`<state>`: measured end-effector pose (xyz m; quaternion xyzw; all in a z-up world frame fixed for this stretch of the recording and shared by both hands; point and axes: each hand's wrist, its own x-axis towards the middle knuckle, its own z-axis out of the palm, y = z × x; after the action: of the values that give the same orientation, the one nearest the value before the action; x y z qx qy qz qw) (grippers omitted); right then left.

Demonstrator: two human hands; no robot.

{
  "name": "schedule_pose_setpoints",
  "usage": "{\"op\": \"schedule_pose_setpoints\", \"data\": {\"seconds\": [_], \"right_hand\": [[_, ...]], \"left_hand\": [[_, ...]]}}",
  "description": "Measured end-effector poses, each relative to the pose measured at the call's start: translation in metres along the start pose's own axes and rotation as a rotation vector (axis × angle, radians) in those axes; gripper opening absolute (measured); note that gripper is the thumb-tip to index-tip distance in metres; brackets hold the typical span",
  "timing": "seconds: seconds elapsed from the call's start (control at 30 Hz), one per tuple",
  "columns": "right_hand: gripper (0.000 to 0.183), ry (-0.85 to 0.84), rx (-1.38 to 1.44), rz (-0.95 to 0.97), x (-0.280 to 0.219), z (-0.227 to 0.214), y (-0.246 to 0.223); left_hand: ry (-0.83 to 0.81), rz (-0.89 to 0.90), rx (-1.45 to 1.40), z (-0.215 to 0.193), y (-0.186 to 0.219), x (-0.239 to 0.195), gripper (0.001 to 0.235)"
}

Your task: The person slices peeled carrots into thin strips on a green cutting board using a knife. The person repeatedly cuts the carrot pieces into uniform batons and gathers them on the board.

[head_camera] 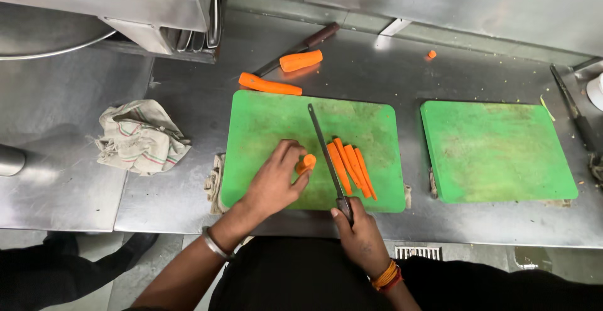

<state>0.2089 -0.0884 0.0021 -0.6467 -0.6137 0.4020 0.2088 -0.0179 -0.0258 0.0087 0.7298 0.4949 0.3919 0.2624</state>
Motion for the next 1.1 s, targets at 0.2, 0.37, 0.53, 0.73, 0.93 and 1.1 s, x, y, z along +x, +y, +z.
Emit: {"op": "schedule_pose_setpoints", "data": {"seconds": [0.2, 0.37, 0.53, 0.73, 0.93, 1.1], "right_hand": [[0.028, 0.013, -0.067, -0.105, -0.013, 0.002, -0.012], [0.028, -0.032, -0.113, 0.014, -0.013, 0.007, -0.021], [0.027, 0.018, -0.130, -0.096, -0.017, 0.015, -0.021], [0.030, 0.065, -0.280, -0.157, -0.015, 0.026, -0.010], [0.034, 0.035, -0.332, -0.077, -0.025, 0.036, -0.006], [0.032, 0.050, -0.341, -0.055, -0.026, 0.044, -0.003]], "left_hand": [[0.018, 0.267, 0.042, -0.008, -0.010, -0.002, 0.023], [-0.045, 0.341, 0.094, -0.009, -0.017, 0.006, 0.014], [-0.053, 0.421, 0.123, -0.010, -0.021, 0.010, 0.013], [-0.080, 0.464, 0.155, -0.010, -0.027, 0.015, 0.017], [-0.067, 0.504, 0.170, -0.006, -0.031, 0.011, 0.021], [-0.072, 0.492, 0.161, -0.008, -0.037, 0.009, 0.020]]}}
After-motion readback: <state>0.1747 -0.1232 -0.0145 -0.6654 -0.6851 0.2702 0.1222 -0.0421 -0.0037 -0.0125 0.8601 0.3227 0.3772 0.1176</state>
